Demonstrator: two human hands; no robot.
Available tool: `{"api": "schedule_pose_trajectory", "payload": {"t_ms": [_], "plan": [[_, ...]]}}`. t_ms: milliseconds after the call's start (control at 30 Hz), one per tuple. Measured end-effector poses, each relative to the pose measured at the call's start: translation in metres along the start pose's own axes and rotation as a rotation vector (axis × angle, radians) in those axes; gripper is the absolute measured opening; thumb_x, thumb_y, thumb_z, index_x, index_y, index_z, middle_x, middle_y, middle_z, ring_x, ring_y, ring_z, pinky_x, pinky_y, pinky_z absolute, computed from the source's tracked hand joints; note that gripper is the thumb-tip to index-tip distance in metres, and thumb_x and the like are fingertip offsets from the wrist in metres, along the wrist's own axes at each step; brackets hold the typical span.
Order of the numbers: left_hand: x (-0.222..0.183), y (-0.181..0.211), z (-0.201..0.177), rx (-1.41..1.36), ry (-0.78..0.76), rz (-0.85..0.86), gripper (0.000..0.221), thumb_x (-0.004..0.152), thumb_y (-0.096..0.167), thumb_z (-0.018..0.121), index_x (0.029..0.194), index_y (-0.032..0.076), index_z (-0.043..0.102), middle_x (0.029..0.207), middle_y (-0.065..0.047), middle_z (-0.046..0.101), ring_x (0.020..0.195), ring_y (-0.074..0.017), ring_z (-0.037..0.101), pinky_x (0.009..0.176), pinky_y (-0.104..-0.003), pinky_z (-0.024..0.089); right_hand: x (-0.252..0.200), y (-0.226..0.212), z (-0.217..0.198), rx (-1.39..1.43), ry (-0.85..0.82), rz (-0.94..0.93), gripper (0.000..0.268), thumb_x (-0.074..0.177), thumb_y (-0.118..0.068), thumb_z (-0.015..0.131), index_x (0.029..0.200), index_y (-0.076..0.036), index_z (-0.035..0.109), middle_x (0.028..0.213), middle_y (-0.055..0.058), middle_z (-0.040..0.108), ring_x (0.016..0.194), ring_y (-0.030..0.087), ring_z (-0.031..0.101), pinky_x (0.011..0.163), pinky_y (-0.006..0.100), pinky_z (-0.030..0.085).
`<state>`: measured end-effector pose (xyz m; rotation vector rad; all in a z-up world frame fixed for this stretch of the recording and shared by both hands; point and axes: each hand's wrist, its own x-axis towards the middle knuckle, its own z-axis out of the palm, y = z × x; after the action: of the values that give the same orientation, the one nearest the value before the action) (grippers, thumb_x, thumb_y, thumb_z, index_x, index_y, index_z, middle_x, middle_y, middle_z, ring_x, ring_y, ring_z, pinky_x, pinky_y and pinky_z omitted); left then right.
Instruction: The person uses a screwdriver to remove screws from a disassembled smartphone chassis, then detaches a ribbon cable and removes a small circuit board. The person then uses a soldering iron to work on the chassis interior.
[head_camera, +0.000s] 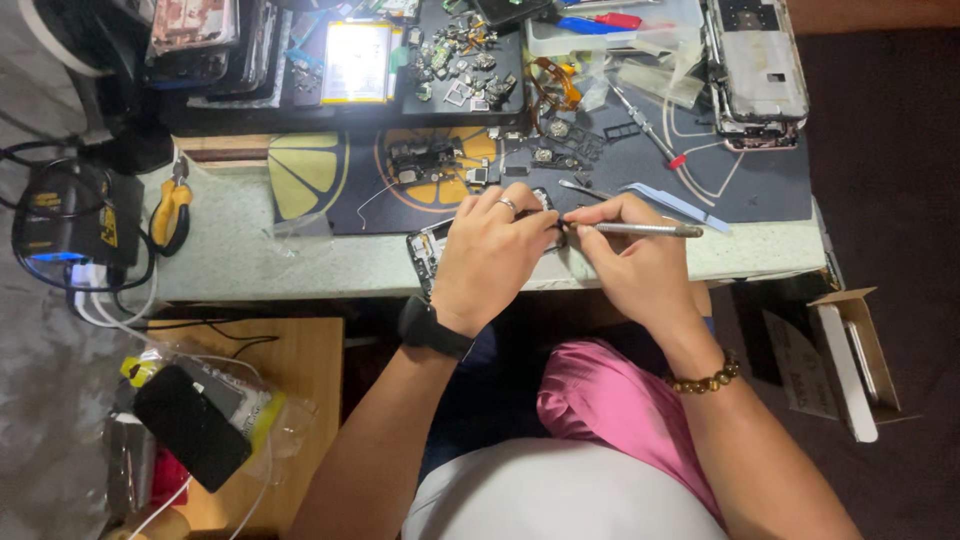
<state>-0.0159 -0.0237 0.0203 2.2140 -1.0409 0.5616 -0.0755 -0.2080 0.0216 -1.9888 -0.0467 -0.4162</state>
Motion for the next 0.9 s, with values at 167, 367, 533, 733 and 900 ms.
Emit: {"api": "schedule_pose_trajectory", "payload": {"t_ms": [167, 367, 533, 733, 900], "plan": [[-0.001, -0.002, 0.0, 0.017, -0.019, -0.008, 0.011, 0.092, 0.015, 0.073, 0.102, 0.015, 0.077, 0.1, 0.003, 0.063, 0.094, -0.0203, 0.059, 0.083, -0.037, 0.044, -0.015, -0.012, 0.01, -0.224, 0.038, -0.197, 0.012, 0.093, 0.001, 0.068, 0.105, 0.002, 0.067, 0.106, 0.013, 0.075, 0.099, 0.016, 0.07, 0.084, 0.029, 0.057], [-0.002, -0.001, 0.002, -0.023, -0.026, -0.07, 0.012, 0.09, 0.018, 0.074, 0.101, 0.014, 0.075, 0.1, 0.002, 0.062, 0.096, -0.0216, 0.059, 0.085, -0.039, 0.044, -0.003, -0.003, 0.002, 0.102, 0.009, 0.138, 0.008, 0.097, 0.001, 0.067, 0.104, 0.003, 0.068, 0.106, 0.011, 0.077, 0.094, 0.013, 0.074, 0.081, 0.026, 0.06], [0.0, -0.002, 0.003, -0.057, -0.007, -0.084, 0.011, 0.09, 0.018, 0.074, 0.1, 0.015, 0.074, 0.101, 0.001, 0.062, 0.099, -0.0214, 0.06, 0.088, -0.039, 0.044, 0.002, 0.008, -0.004, 0.12, -0.024, 0.15, 0.007, 0.098, 0.004, 0.066, 0.104, 0.006, 0.066, 0.107, 0.016, 0.076, 0.096, 0.017, 0.074, 0.086, 0.028, 0.06], [-0.001, -0.003, 0.004, -0.071, -0.019, -0.091, 0.01, 0.089, 0.018, 0.075, 0.099, 0.014, 0.073, 0.101, 0.002, 0.061, 0.099, -0.0213, 0.06, 0.086, -0.039, 0.044, 0.008, 0.017, -0.006, 0.313, -0.001, 0.272, 0.003, 0.097, 0.004, 0.066, 0.099, 0.005, 0.065, 0.103, 0.018, 0.076, 0.093, 0.019, 0.076, 0.087, 0.03, 0.063], [0.0, -0.002, 0.003, -0.038, -0.007, -0.082, 0.012, 0.089, 0.019, 0.075, 0.1, 0.014, 0.072, 0.101, 0.001, 0.06, 0.099, -0.0212, 0.06, 0.086, -0.039, 0.044, -0.004, 0.014, -0.002, 0.206, -0.018, 0.025, 0.007, 0.101, 0.006, 0.064, 0.108, 0.008, 0.062, 0.114, 0.021, 0.072, 0.107, 0.02, 0.071, 0.097, 0.032, 0.059]]}}
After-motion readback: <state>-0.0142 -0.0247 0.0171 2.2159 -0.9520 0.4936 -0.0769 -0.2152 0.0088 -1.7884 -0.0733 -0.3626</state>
